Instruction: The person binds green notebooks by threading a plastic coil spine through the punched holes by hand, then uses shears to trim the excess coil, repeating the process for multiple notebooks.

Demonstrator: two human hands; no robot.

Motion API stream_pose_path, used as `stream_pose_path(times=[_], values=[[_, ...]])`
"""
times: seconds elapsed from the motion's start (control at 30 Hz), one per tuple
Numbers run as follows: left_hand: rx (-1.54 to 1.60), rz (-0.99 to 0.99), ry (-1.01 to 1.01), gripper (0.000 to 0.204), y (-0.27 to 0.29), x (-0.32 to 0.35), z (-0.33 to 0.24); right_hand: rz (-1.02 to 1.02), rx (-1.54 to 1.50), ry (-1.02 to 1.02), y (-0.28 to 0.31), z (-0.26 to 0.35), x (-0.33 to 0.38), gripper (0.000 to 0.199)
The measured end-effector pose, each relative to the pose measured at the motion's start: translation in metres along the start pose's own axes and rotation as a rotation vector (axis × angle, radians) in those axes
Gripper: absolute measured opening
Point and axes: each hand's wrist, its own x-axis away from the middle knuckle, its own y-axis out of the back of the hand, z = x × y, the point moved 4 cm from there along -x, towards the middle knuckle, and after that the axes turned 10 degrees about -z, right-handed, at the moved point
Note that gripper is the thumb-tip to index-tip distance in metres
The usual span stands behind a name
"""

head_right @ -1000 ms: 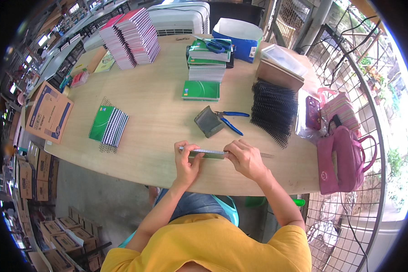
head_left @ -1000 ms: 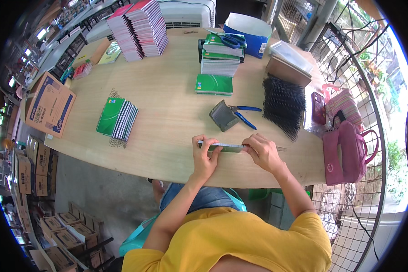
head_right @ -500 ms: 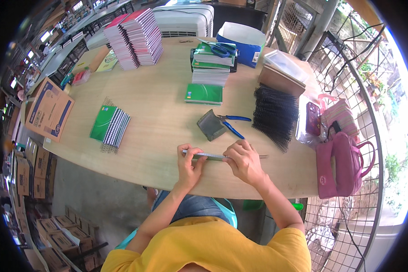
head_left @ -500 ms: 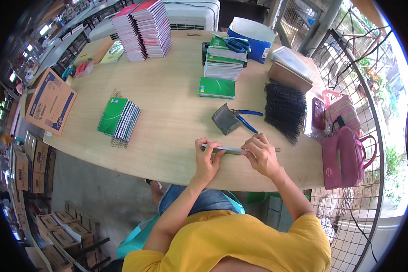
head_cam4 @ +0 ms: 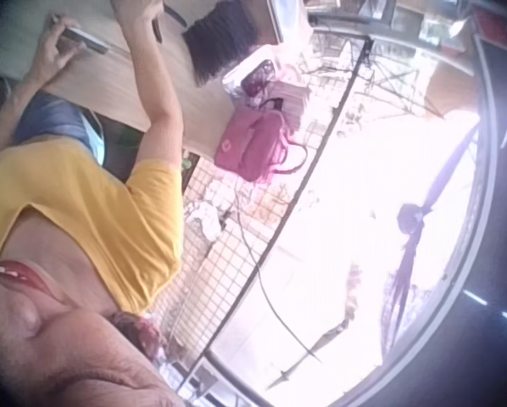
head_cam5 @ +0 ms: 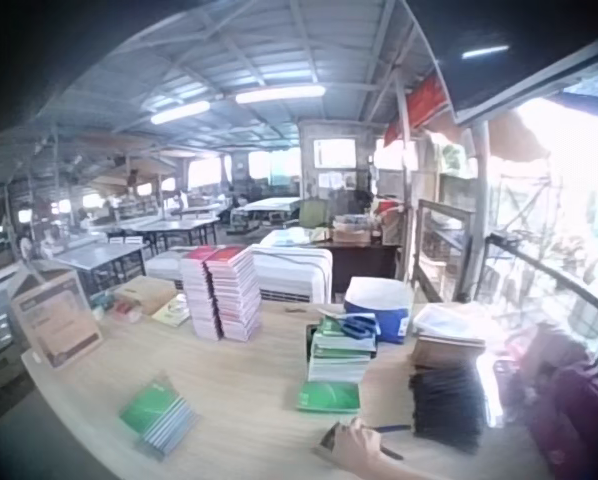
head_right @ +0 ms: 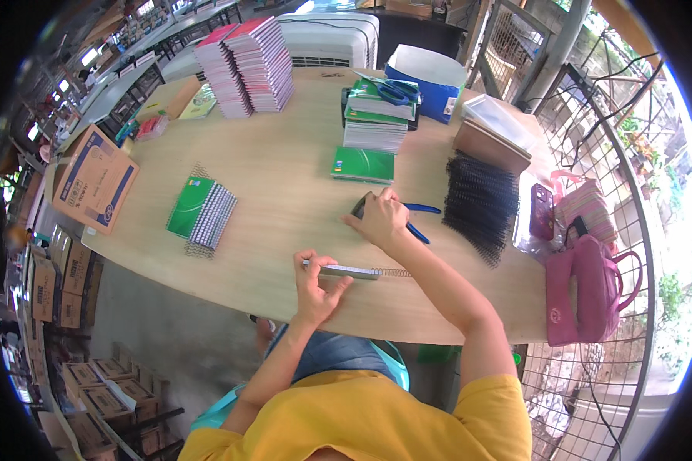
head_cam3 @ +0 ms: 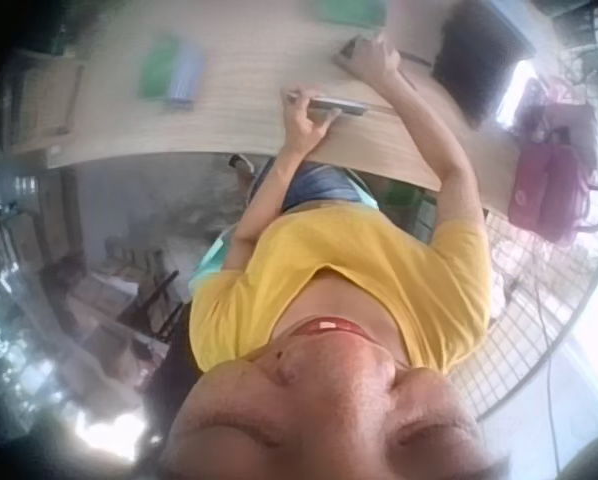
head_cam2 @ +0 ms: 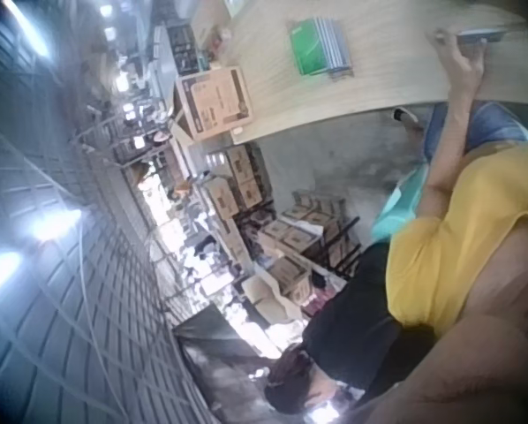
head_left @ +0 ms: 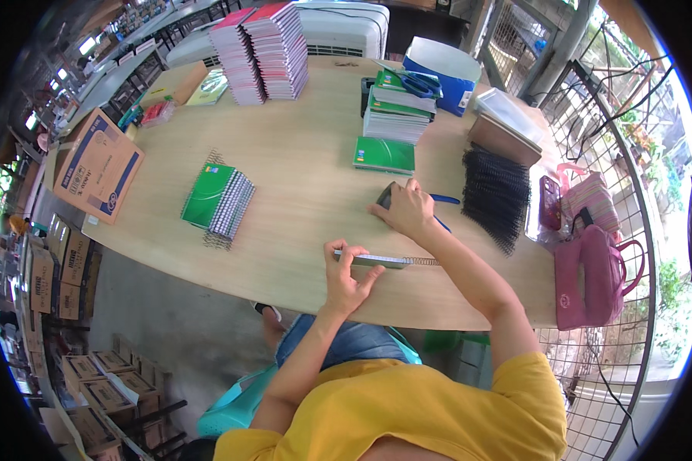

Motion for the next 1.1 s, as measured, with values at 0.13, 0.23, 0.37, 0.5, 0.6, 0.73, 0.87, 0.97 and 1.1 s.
stream_pose_path(times=[0.13, 0.23, 0.37, 0.5, 0.6, 0.73, 0.87, 0.97, 1.1], values=[[-0.047, -0.071, 0.020, 0.052, 0.001, 0.004, 0.005, -0.013, -0.117, 0.184, 0.011, -0.007, 0.028, 0.052], [0.000, -0.072, 0.039, 0.056, -0.007, 0.003, 0.005, -0.054, -0.590, 0.296, 0.023, -0.044, 0.043, 0.034], [0.034, 0.012, 0.014, 0.060, -0.017, -0.005, 0.009, 0.493, -1.167, 0.440, 0.046, -0.067, 0.060, 0.038], [0.106, 0.033, 0.041, 0.059, -0.023, -0.012, 0.013, 0.510, -1.668, 0.380, 0.049, -0.074, 0.068, 0.047], [0.117, 0.073, 0.059, 0.058, -0.025, -0.016, 0.012, 0.473, -1.227, 0.445, 0.056, -0.070, 0.070, 0.050], [0.143, 0.086, 0.036, 0.059, -0.027, -0.019, 0.011, 0.486, -1.658, 0.328, 0.046, -0.078, 0.072, 0.048], [0.123, 0.096, -0.007, 0.060, -0.028, -0.019, 0.007, 0.426, -0.959, 0.303, 0.033, -0.083, 0.071, 0.049], [0.124, 0.090, -0.033, 0.063, -0.023, -0.014, 0.000, 0.579, -1.761, 0.428, 0.037, -0.080, 0.082, 0.048], [0.105, 0.079, 0.024, 0.067, -0.026, -0.011, 0.000, 0.425, -1.112, 0.370, 0.032, -0.084, 0.077, 0.049]])
